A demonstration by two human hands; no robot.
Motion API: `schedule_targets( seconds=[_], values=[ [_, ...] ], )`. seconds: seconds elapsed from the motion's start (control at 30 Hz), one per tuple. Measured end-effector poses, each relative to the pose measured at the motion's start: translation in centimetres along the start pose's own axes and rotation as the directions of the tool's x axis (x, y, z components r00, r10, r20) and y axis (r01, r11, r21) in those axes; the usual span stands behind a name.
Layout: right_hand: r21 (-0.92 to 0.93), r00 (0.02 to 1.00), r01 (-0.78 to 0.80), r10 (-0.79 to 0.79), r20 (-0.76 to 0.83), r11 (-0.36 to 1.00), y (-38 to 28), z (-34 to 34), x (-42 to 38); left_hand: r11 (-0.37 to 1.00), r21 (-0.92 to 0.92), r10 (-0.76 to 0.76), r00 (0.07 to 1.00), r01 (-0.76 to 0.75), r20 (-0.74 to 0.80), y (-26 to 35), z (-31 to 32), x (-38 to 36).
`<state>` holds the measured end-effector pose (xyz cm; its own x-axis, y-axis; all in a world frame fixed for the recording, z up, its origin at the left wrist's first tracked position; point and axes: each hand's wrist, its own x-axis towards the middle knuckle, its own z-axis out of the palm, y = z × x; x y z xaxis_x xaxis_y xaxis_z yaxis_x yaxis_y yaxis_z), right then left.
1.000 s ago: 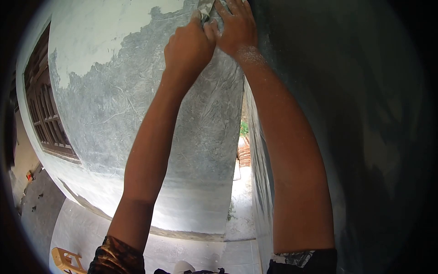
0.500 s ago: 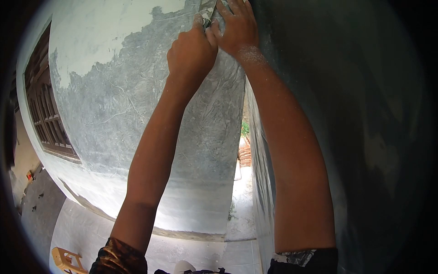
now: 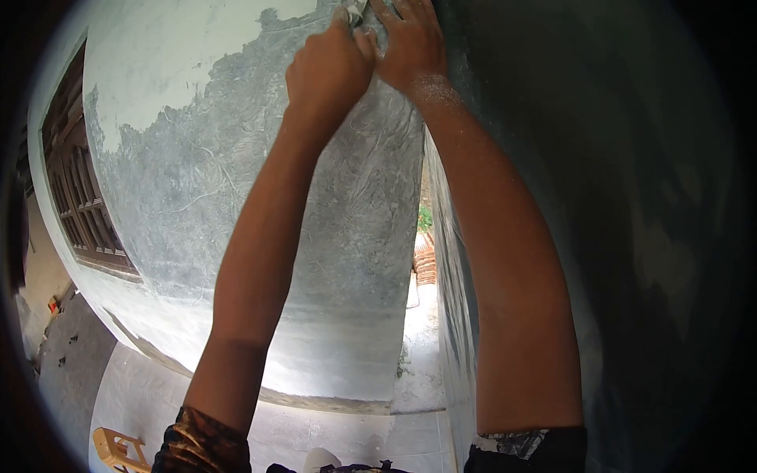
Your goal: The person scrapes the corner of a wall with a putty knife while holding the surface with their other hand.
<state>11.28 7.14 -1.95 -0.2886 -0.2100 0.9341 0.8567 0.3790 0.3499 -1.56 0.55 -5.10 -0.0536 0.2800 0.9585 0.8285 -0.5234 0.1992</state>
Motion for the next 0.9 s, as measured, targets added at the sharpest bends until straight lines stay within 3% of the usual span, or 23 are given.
schedule_targets(
  seconds=[0.2, 0.3, 0.4, 0.6, 0.67, 0.77, 0.9],
  values=[
    [-0.034, 0.999, -0.003, 0.005, 0.052, 0.999, 0.1, -0.4, -0.1, 0.997, -0.081, -0.017, 0.999, 0.013, -0.051, 0.0, -0.1, -0.8],
    [0.007, 0.999, -0.008, 0.008, 0.038, 1.0, -0.4, -0.8, 0.0, 0.994, -0.072, -0.078, 0.996, 0.081, 0.048, 0.0, -0.1, -0.9],
    [0.05, 1.0, -0.025, 0.024, 0.013, 0.998, -0.3, -0.4, 0.1, 0.996, -0.087, -0.012, 0.999, 0.008, -0.043, -0.3, 0.3, 0.5],
    [-0.039, 0.997, -0.019, 0.022, 0.07, 0.999, -0.1, -0.6, -0.1, 0.995, -0.089, -0.05, 0.999, 0.047, -0.022, 0.0, 0.0, -1.6],
    [-0.012, 0.998, -0.024, 0.025, 0.058, 1.0, -0.2, -0.6, -0.1, 0.994, -0.06, -0.089, 0.994, 0.092, 0.056, -0.1, -0.1, -1.8],
    [0.008, 1.0, -0.021, 0.021, 0.02, 1.0, 0.0, 0.0, 0.0, 0.996, -0.083, -0.022, 0.999, 0.018, -0.045, -0.2, 0.1, -0.1],
    [0.007, 1.0, -0.005, 0.005, 0.004, 1.0, 0.2, 0.1, -0.1, 0.998, -0.057, -0.016, 0.999, 0.014, -0.035, 0.0, -0.2, -0.1]
  ],
)
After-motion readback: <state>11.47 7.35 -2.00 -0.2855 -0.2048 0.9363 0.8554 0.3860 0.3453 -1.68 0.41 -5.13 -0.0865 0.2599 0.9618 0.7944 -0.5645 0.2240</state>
